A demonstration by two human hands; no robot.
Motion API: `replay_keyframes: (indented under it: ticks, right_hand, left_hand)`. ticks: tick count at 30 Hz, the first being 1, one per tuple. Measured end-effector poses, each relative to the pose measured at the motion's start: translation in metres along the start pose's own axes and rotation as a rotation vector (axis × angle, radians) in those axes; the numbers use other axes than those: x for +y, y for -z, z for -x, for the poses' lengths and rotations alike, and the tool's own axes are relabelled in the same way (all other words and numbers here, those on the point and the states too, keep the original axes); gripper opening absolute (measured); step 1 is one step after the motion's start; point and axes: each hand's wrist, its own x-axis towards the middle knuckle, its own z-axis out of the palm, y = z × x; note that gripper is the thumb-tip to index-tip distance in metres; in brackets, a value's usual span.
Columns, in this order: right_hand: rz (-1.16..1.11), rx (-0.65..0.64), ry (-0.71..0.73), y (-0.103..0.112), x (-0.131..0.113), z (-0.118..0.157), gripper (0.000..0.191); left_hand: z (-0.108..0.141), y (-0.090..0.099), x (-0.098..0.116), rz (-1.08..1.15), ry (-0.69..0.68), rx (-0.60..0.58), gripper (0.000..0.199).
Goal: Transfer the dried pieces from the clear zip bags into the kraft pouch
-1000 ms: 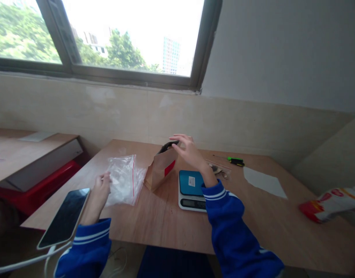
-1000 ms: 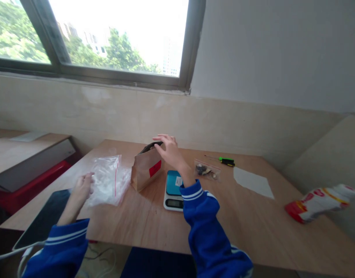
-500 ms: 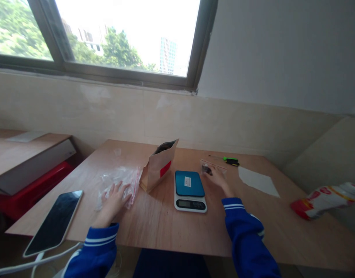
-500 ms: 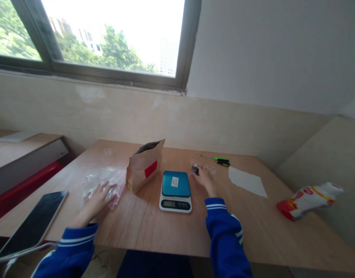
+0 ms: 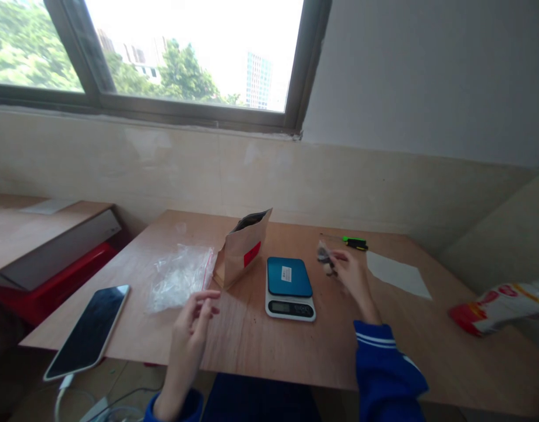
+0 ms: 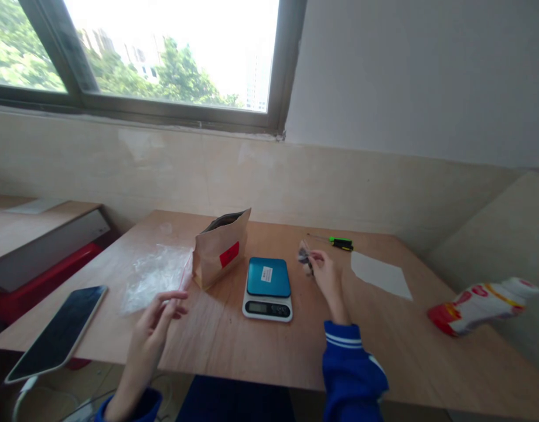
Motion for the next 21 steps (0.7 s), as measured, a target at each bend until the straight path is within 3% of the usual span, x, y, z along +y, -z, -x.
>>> replay_keyframes:
  ticks: [4,8,13,18,21]
  right_hand:
    - [-0.574,0.069,-0.168,0.038,-0.054,0.038,0.036]
    - [-0.872,-0.121,-0.319,0.048,-0.101,0.086,0.034]
    - [-1.007,-0.311,-0.39,0.02,-0.118,0.124,0.029]
    - [-1.164,-0.431,-0.484,0.007,-0.121,0.137,0.024]
    - [-1.173,-0.431,-0.488,0.005,-0.123,0.139,0.023]
  left_hand:
    - [0.028,-0.043,0.017,0.271,0.07,-0.234,0.032]
    - [0.042,-0.067,0.03,0.384,0.141,-0.412,0.042]
    - [0.043,-0.069,0.025,0.488,0.165,-0.479,0.031]
    - [0.04,-0.062,0.016,0.443,0.205,-0.352,0.034]
    - [0.04,-0.056,0.018,0.441,0.208,-0.455,0.033]
